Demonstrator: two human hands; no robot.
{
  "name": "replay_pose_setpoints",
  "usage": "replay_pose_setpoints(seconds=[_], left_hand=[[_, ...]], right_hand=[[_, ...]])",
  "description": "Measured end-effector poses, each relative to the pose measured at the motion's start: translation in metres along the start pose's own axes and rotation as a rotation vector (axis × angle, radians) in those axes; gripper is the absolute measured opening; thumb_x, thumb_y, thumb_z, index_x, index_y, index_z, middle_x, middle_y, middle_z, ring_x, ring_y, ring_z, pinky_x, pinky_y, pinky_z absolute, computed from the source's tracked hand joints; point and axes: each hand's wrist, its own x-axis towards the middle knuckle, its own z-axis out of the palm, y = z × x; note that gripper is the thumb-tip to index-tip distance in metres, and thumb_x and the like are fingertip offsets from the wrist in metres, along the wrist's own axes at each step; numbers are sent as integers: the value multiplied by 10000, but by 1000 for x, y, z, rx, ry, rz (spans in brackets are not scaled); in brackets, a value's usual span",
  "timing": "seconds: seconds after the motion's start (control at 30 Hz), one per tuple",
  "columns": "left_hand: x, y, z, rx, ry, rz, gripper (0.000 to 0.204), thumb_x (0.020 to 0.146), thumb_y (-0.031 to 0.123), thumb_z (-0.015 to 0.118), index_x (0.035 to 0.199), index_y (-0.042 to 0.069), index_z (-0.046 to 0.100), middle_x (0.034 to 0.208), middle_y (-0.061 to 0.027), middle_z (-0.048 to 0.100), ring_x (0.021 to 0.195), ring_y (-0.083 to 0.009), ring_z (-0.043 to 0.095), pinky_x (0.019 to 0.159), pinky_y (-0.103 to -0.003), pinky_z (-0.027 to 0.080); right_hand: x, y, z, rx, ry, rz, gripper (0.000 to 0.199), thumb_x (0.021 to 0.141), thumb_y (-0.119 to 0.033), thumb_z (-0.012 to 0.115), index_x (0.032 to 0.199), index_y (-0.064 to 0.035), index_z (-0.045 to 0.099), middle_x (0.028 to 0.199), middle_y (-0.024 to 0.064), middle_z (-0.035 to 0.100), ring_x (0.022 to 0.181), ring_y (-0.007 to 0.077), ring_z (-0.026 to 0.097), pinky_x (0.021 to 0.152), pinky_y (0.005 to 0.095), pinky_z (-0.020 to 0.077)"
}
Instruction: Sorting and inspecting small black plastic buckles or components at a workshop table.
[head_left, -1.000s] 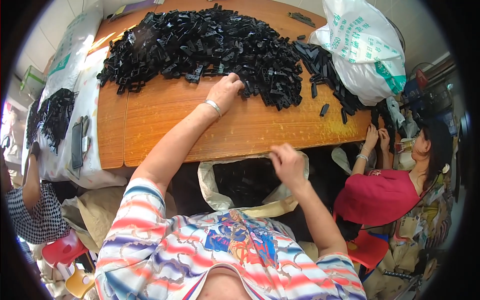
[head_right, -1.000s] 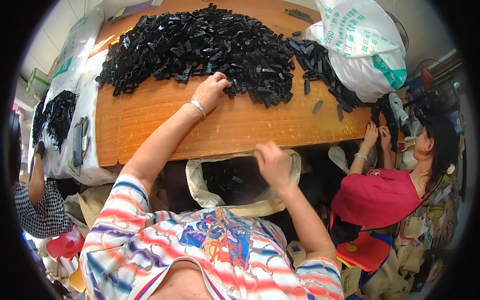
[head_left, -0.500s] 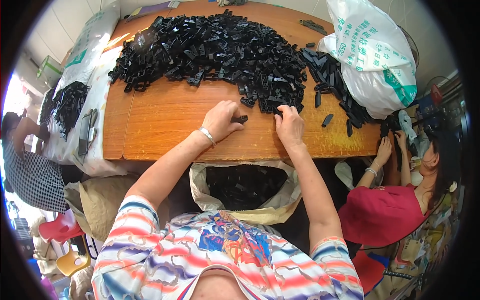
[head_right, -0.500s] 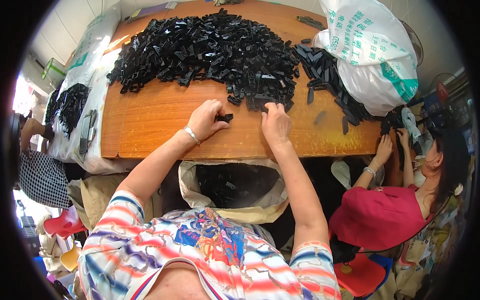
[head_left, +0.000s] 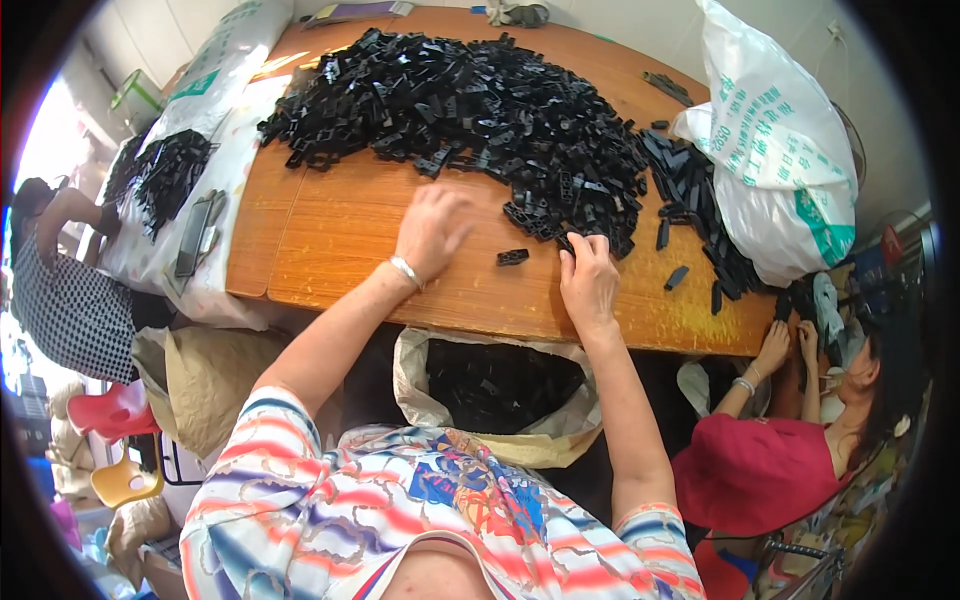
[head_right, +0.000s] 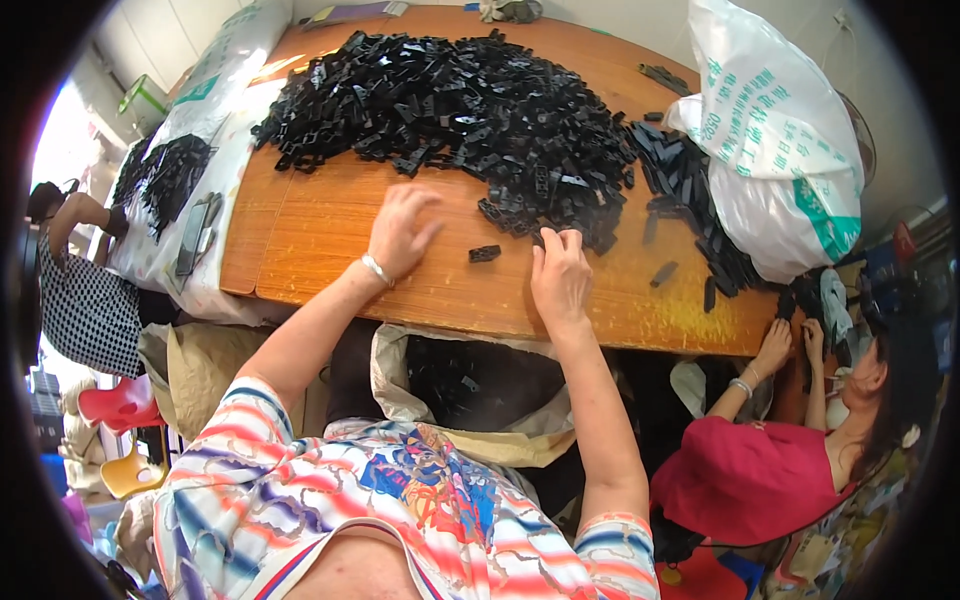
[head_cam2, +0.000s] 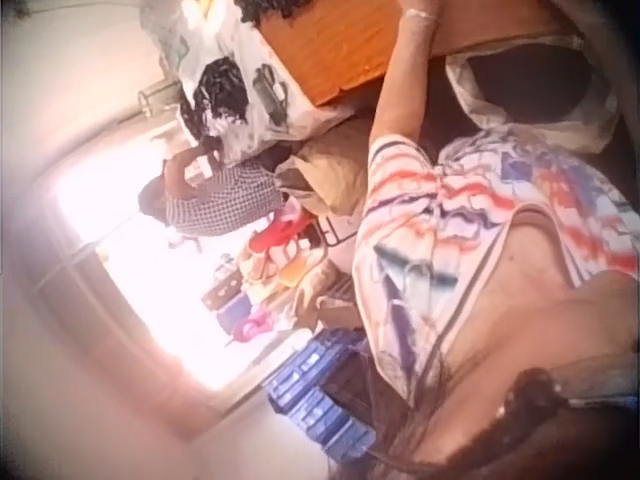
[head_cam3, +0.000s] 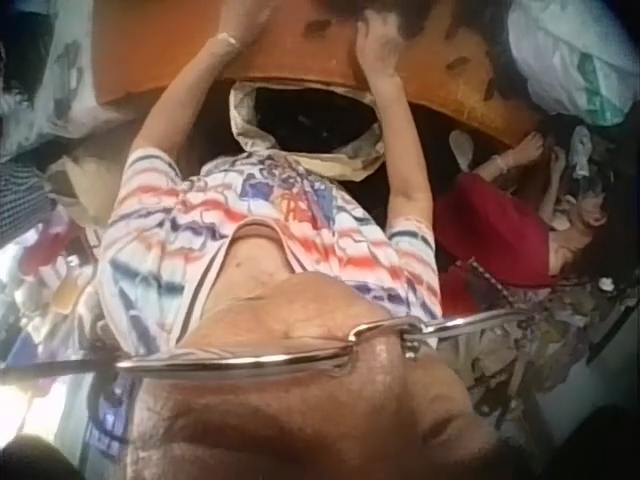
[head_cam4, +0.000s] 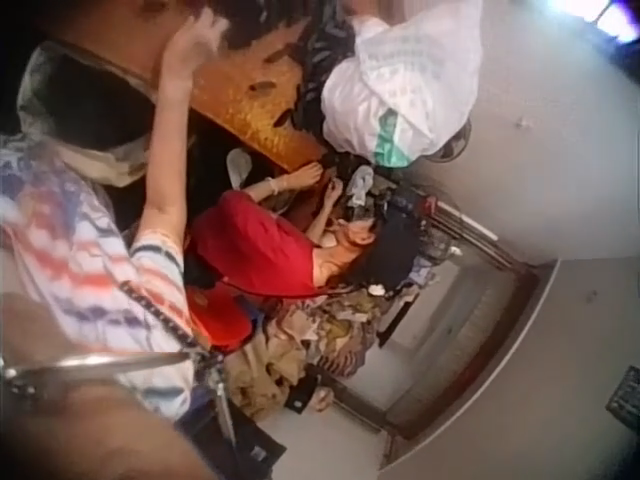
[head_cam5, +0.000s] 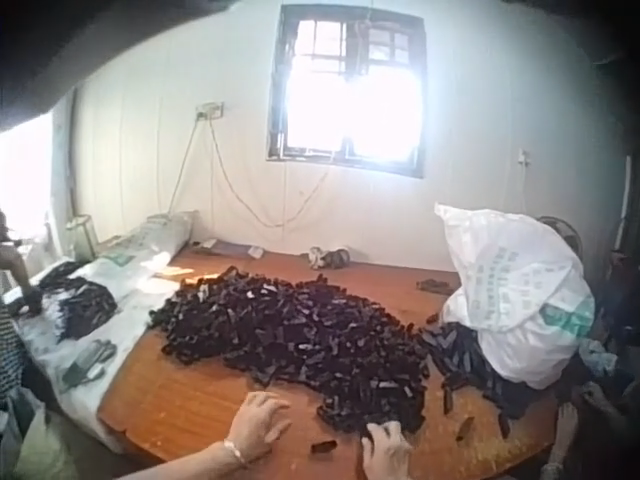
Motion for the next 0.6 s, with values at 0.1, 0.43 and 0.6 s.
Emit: replay_pose_setpoints(seconds=[0.1, 0.43, 0.6], left_hand=[[27, -35, 1, 208, 68, -68, 516, 798, 189, 745, 1286, 130, 589, 1349, -122, 518, 1315, -346, 416, 1055, -439, 405], [77, -43, 53, 272, -157, 34, 565, 803, 371, 741, 1332, 264, 574, 1448, -80, 449, 1331, -323, 411, 1049, -490, 376], [59, -27, 45, 250, -180, 90, 549, 790, 288, 755, 1306, 237, 575, 1385, -63, 498, 1278, -299, 452, 1010, -461, 404]], right_hand=[[-4, -26, 7, 18, 17, -150, 309, 823, -85, 702, 1122, -61, 627, 1067, 147, 549, 968, 341, 586, 799, 426, 512], [-9, -49, 31, 86, -138, -238, 261, 773, -153, 747, 1015, -97, 668, 1011, 93, 574, 948, 292, 575, 769, 409, 491], [-15, -46, 20, 130, -145, -204, 236, 770, -113, 739, 995, -89, 671, 978, 96, 581, 921, 299, 583, 779, 406, 496]])
